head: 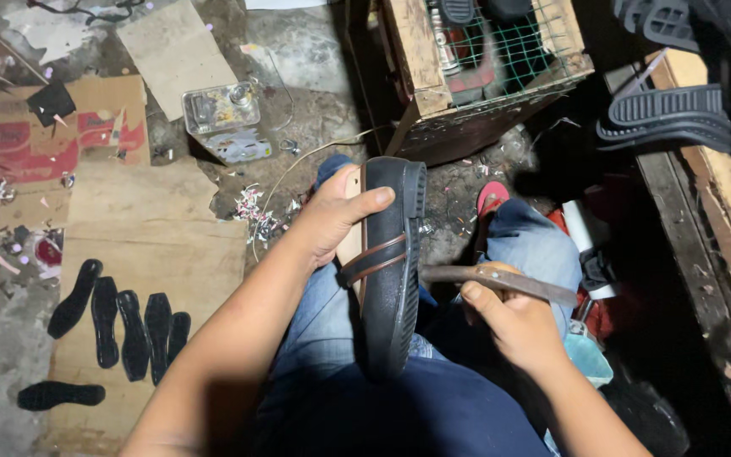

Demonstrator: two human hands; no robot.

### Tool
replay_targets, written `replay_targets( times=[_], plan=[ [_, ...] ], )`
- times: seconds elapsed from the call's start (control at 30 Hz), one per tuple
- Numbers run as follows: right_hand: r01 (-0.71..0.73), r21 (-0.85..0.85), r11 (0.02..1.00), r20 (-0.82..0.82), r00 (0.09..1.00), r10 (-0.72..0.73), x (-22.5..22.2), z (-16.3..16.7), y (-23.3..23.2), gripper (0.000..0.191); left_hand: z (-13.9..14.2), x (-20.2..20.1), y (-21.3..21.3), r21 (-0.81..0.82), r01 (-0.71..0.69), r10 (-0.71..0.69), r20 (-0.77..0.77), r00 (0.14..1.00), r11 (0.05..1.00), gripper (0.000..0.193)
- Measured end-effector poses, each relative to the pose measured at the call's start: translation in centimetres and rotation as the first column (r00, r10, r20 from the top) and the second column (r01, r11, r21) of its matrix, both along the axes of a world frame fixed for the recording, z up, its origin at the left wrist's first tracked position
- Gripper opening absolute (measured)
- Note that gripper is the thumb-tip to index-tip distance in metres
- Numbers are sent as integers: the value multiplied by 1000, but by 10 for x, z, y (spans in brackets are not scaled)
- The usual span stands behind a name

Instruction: The person sits on the floor holding a shoe with a strap upper, rasps and trims the edge of a rubber sole with a hand file, then fits the sole to the shoe upper and presses and hammers it into place with a mallet, turning the shoe over to work on different sides.

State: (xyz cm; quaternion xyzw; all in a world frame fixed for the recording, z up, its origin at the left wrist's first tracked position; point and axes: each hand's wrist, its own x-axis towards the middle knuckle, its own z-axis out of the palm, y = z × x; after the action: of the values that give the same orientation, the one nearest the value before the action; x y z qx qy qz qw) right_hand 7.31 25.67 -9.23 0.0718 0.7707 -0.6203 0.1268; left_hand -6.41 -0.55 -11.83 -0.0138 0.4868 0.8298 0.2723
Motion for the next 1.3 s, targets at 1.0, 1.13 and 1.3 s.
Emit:
replay_targets(
  times=[1.0, 1.13, 1.3],
  plan=[
    [-203, 172, 964, 31, 979, 201, -15, -23, -34, 28, -43, -20, -8, -177, -77, 36, -226, 973, 981, 47],
    [-182, 270, 945, -92, 973, 214, -12, -28, -48, 35, -47, -22, -9, -88, -72, 53, -200, 978, 994, 49],
    [-141, 536, 833, -311, 884, 349, -23, -29, -61, 47, -48, -29, -3, -104, -95, 73, -200, 977, 990, 51]
  ],
)
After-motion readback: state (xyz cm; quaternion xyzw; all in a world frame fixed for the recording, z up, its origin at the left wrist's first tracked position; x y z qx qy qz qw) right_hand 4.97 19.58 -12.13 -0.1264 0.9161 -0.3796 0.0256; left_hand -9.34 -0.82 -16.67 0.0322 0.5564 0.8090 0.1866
